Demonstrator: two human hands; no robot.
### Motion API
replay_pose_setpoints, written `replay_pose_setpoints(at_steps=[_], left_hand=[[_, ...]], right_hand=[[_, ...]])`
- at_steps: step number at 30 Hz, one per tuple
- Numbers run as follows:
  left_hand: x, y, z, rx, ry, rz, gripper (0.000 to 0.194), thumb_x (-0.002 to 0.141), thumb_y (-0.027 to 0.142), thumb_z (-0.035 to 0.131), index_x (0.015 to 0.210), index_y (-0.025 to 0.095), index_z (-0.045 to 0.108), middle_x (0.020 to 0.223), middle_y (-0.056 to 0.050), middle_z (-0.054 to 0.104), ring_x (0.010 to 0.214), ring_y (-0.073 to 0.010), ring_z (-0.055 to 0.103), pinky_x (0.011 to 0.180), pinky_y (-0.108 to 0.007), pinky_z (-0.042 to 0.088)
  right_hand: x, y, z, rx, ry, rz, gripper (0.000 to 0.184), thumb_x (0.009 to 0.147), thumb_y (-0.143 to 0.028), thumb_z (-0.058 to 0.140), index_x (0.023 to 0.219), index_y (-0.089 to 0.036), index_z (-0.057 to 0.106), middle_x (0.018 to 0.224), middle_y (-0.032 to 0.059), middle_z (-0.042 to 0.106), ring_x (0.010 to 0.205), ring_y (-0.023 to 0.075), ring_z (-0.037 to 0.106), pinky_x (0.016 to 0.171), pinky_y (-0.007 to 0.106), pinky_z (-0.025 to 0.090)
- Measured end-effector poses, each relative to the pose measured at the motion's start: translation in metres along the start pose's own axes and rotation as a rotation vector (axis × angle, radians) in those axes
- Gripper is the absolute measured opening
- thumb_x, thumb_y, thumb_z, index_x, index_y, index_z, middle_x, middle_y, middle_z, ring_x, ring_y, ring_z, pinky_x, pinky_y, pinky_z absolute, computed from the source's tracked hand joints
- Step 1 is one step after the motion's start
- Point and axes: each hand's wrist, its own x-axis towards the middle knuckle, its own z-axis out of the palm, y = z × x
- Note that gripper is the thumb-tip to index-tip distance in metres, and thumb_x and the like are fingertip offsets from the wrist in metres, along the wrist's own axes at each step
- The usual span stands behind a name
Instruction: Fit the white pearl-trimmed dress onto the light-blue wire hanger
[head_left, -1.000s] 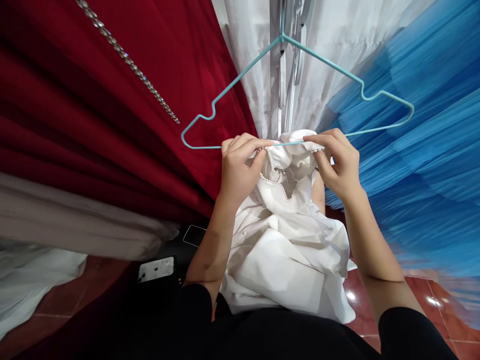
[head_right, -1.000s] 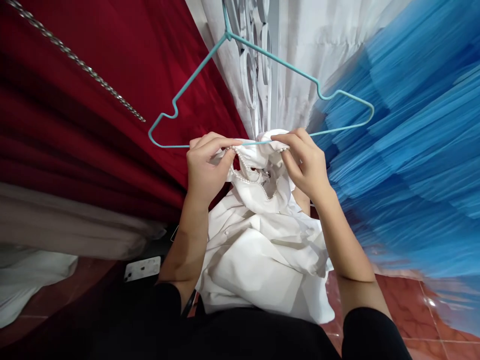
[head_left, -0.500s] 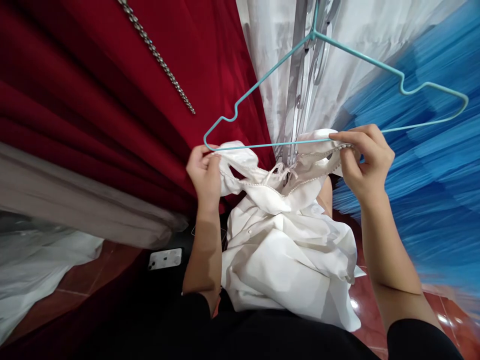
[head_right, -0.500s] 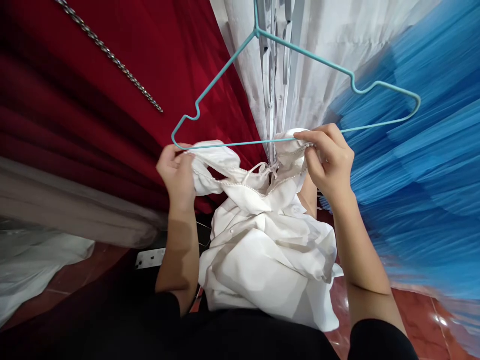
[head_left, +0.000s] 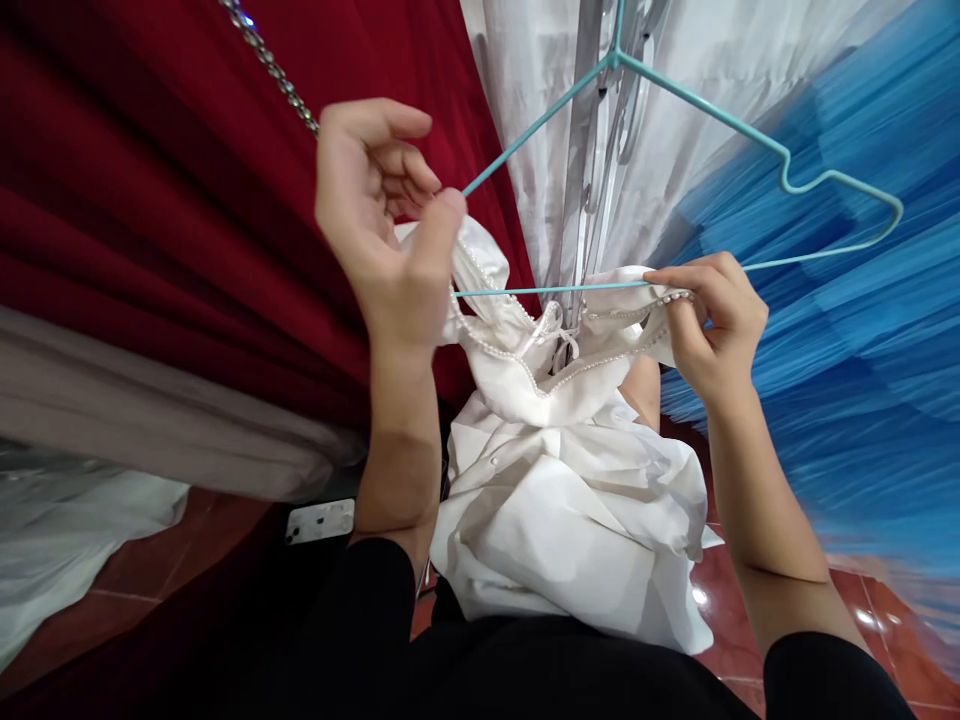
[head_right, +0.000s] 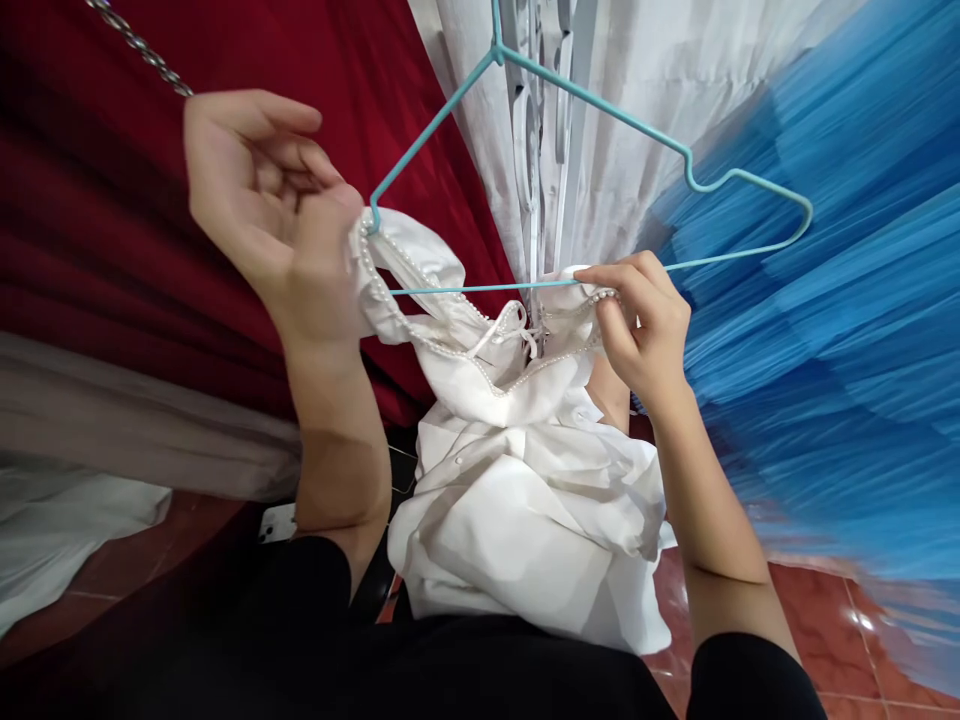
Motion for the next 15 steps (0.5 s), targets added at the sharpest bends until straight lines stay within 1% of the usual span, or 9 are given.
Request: replay_pose_setpoints(at_steps=[2, 4, 6, 7, 9, 10, 12, 14, 15], left_hand=[[-0.015, 0.015, 0.014, 0.033, -0.104, 0.043, 0.028, 0.094, 0.048, 0.068, 0.106, 0.023, 0.069, 0.091, -0.003, 0.062, 0.084, -0.0168, 0.061, 0.075, -0.036, 0.050], [-0.034, 0.024, 0.025, 0.087, -0.316, 0.003, 0.016, 0.099, 0.030, 0.060, 0.109, 0.022, 0.068, 0.103, -0.005, 0.067, 0.098, -0.0189, 0.064, 0.087, -0.037, 0.052], [-0.050, 0.026, 0.033, 0.124, -0.498, -0.026, 0.021, 0.100, 0.015, 0.052, 0.111, 0.021, 0.069, 0.109, -0.006, 0.071, 0.103, -0.0188, 0.066, 0.090, -0.036, 0.052], [-0.057, 0.025, 0.035, 0.141, -0.545, -0.030, 0.026, 0.100, 0.010, 0.049, 0.110, 0.020, 0.070, 0.108, -0.005, 0.073, 0.102, -0.0183, 0.068, 0.089, -0.035, 0.052], [-0.063, 0.020, 0.037, 0.160, -0.554, -0.039, 0.032, 0.098, 0.004, 0.045, 0.107, 0.020, 0.072, 0.104, -0.004, 0.075, 0.097, -0.0176, 0.070, 0.085, -0.034, 0.051], [-0.064, 0.018, 0.036, 0.158, -0.541, -0.045, 0.034, 0.097, 0.002, 0.045, 0.105, 0.020, 0.073, 0.102, -0.003, 0.076, 0.095, -0.0175, 0.070, 0.084, -0.033, 0.050], [-0.062, 0.015, 0.030, 0.149, -0.522, -0.062, 0.036, 0.094, 0.000, 0.046, 0.103, 0.020, 0.075, 0.099, -0.003, 0.076, 0.094, -0.0178, 0.070, 0.082, -0.033, 0.050], [-0.057, 0.013, 0.024, 0.158, -0.538, -0.072, 0.036, 0.093, 0.000, 0.047, 0.100, 0.021, 0.075, 0.096, -0.003, 0.075, 0.091, -0.0183, 0.070, 0.082, -0.035, 0.049], [-0.055, 0.013, 0.020, 0.164, -0.549, -0.079, 0.035, 0.093, 0.000, 0.047, 0.098, 0.021, 0.075, 0.095, -0.003, 0.075, 0.090, -0.0186, 0.069, 0.082, -0.035, 0.049]], right_hand=[[0.001, -0.001, 0.000, -0.008, -0.002, 0.008, 0.023, 0.095, -0.024, 0.056, 0.102, -0.026, 0.078, 0.087, 0.0031, 0.066, 0.081, 0.0163, 0.064, 0.080, 0.036, 0.056], [0.001, -0.002, 0.000, -0.014, -0.004, 0.010, 0.023, 0.095, -0.024, 0.055, 0.103, -0.027, 0.077, 0.087, 0.0028, 0.066, 0.082, 0.0163, 0.064, 0.082, 0.036, 0.057], [0.001, -0.003, 0.001, -0.025, -0.010, -0.004, 0.025, 0.094, -0.021, 0.054, 0.104, -0.027, 0.076, 0.088, 0.0026, 0.066, 0.082, 0.0163, 0.064, 0.081, 0.037, 0.057], [0.000, -0.003, 0.001, -0.034, -0.009, -0.017, 0.026, 0.093, -0.019, 0.054, 0.105, -0.028, 0.076, 0.089, 0.0027, 0.066, 0.083, 0.0165, 0.064, 0.081, 0.037, 0.056], [-0.002, -0.001, 0.000, -0.075, 0.030, -0.043, 0.027, 0.091, -0.016, 0.056, 0.104, -0.028, 0.076, 0.093, 0.0035, 0.066, 0.087, 0.0172, 0.065, 0.077, 0.035, 0.055], [-0.003, 0.002, -0.002, -0.106, 0.082, -0.049, 0.026, 0.089, -0.015, 0.057, 0.102, -0.028, 0.076, 0.097, 0.0044, 0.066, 0.088, 0.0173, 0.064, 0.073, 0.033, 0.054], [-0.005, 0.014, -0.014, -0.164, 0.272, -0.053, 0.026, 0.083, -0.009, 0.058, 0.096, -0.024, 0.075, 0.103, 0.0072, 0.065, 0.090, 0.0172, 0.063, 0.058, 0.027, 0.044], [-0.002, 0.031, -0.035, -0.200, 0.506, -0.052, 0.028, 0.073, -0.001, 0.055, 0.087, -0.019, 0.071, 0.098, 0.0085, 0.063, 0.089, 0.0168, 0.062, 0.049, 0.023, 0.029], [0.002, 0.039, -0.047, -0.202, 0.601, -0.047, 0.030, 0.067, 0.003, 0.052, 0.083, -0.017, 0.067, 0.089, 0.0070, 0.060, 0.089, 0.0172, 0.062, 0.049, 0.023, 0.024]])
